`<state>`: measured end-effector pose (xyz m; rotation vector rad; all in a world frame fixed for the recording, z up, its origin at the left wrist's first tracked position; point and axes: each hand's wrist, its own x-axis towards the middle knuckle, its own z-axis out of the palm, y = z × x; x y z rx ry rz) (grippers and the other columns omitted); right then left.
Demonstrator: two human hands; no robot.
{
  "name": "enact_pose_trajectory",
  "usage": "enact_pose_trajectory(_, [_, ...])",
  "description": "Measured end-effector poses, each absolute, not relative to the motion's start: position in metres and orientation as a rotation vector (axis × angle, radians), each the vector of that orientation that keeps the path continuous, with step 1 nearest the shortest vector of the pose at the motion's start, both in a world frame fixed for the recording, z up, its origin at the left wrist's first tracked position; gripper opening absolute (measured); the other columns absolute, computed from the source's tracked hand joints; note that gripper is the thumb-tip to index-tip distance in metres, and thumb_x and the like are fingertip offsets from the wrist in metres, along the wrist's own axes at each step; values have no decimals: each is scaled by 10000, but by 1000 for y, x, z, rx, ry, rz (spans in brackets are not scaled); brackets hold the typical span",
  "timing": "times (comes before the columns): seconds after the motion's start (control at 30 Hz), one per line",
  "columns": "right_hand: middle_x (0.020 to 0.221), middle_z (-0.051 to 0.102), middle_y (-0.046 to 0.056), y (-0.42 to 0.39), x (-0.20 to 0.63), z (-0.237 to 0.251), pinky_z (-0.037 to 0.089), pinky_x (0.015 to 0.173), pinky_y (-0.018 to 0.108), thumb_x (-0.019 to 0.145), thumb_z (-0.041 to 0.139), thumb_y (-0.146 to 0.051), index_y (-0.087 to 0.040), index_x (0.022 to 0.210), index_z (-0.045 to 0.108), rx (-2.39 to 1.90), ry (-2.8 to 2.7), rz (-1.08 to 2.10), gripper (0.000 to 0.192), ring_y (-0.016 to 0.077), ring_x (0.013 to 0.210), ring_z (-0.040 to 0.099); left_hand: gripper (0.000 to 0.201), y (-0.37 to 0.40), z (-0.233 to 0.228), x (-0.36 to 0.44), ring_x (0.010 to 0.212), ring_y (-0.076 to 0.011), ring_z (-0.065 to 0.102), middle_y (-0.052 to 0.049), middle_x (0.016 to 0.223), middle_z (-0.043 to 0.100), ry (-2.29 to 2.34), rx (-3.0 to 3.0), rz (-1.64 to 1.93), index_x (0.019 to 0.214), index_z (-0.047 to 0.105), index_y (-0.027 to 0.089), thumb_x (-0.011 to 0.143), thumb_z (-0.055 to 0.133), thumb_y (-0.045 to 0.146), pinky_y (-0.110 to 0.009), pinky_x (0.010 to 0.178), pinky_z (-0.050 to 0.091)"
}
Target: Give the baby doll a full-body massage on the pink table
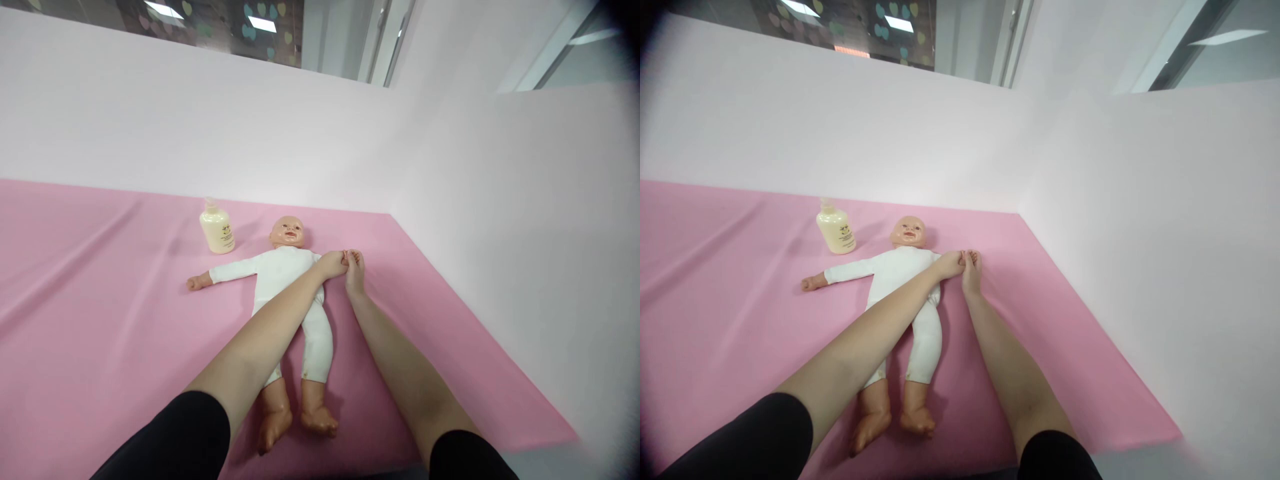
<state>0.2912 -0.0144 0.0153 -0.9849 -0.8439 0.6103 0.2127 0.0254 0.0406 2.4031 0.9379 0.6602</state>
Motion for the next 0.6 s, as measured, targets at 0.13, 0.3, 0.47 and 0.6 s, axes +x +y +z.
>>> enact_pose_trajectory(0.13, [748,541,-16,-14,290,17,442,761,282,749,490,-391,-198,773,500,-1005,-839,578,194,129,747,532,225,22,44,212,670,-155,566,-69,744,659,924,2329,684,796,662,125,774,472,243,-235,612,398])
enact_pose_trajectory(0.3, [809,555,1,-17,288,19,438,803,288,797,397,-397,-199,831,504,-1021,-875,540,227,135,805,547,142,24,43,214,622,-131,532,-25,670,604,896,2191,698,742,613,130,724,491,201,-226,575,390])
enact_pose_trajectory(0.47, [849,566,8,-20,288,20,440,817,293,816,400,-413,-197,872,513,-1009,-910,527,250,137,832,553,81,28,37,213,480,-96,446,35,527,483,811,2033,657,716,560,140,692,483,148,-216,491,370])
enact_pose_trajectory(0.6, [864,569,9,-17,290,16,450,816,292,810,423,-425,-195,886,525,-1021,-892,543,263,140,853,558,109,28,37,216,503,-95,470,30,557,511,711,1924,653,756,560,128,691,473,111,-219,528,405])
